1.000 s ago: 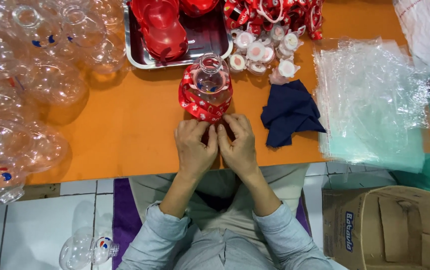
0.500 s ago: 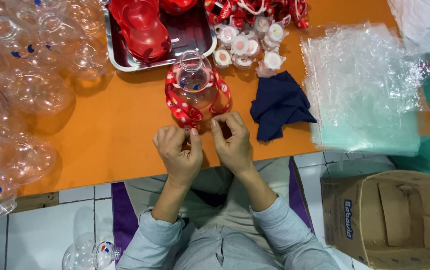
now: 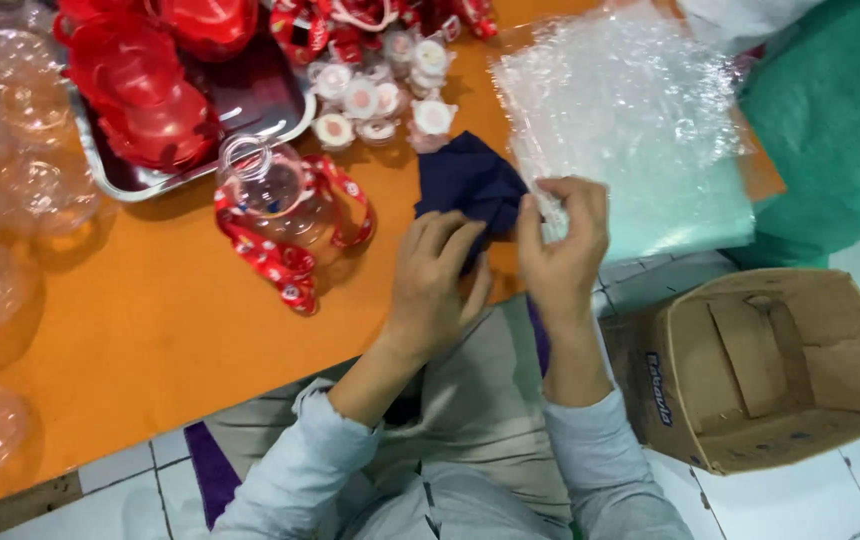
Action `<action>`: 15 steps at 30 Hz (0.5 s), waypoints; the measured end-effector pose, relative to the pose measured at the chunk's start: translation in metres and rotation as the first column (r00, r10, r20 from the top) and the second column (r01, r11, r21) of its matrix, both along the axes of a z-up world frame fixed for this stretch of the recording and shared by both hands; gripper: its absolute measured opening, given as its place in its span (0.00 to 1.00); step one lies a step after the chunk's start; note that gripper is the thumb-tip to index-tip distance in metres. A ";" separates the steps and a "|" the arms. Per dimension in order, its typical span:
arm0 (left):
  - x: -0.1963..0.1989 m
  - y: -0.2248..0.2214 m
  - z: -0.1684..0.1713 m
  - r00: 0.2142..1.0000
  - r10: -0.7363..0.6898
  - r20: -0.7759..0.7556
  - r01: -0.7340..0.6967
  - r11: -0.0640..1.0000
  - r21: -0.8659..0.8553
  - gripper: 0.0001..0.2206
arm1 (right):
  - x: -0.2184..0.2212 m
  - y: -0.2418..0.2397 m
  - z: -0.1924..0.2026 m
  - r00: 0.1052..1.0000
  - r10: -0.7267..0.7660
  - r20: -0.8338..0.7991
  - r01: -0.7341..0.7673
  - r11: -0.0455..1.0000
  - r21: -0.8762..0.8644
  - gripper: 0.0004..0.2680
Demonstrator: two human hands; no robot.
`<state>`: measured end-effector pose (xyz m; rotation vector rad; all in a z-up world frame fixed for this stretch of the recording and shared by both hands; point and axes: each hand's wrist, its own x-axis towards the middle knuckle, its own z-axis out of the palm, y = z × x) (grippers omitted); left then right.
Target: Cleaning a plastic component and attaching a lanyard to a clear plastic bottle.
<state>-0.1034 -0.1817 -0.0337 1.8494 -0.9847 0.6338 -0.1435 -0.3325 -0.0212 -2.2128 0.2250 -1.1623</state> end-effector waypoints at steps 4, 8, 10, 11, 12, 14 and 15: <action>0.000 -0.033 -0.007 0.999 0.041 -0.014 -0.038 0.988 0.149 0.19 | 0.003 -0.060 -0.037 0.971 -0.153 -0.183 0.142 0.987 -0.072 0.16; 0.000 -0.048 -0.034 0.992 0.039 -0.124 0.000 0.953 0.302 0.22 | 0.003 -0.085 -0.069 0.867 -0.201 -0.455 0.166 0.979 -0.115 0.22; 0.007 -0.050 -0.043 0.992 0.048 -0.113 -0.005 0.936 0.353 0.21 | 0.009 -0.093 -0.078 0.869 -0.233 -0.436 0.176 0.970 -0.169 0.19; 0.007 -0.050 -0.048 0.990 0.054 -0.134 -0.005 0.940 0.340 0.21 | 0.007 -0.093 -0.078 0.861 -0.248 -0.444 0.202 0.968 -0.150 0.17; 0.007 -0.048 -0.053 0.986 0.060 -0.155 -0.006 0.945 0.327 0.21 | 0.004 -0.093 -0.078 0.852 -0.264 -0.452 0.228 0.965 -0.132 0.15; 0.002 -0.046 -0.052 0.982 0.063 -0.176 -0.009 0.956 0.292 0.19 | -0.002 -0.094 -0.069 0.855 -0.212 -0.474 0.197 0.977 -0.083 0.16; 0.006 -0.047 -0.049 0.982 0.062 -0.177 -0.017 0.969 0.247 0.18 | 0.001 -0.097 -0.062 0.866 -0.167 -0.472 0.168 0.985 -0.039 0.18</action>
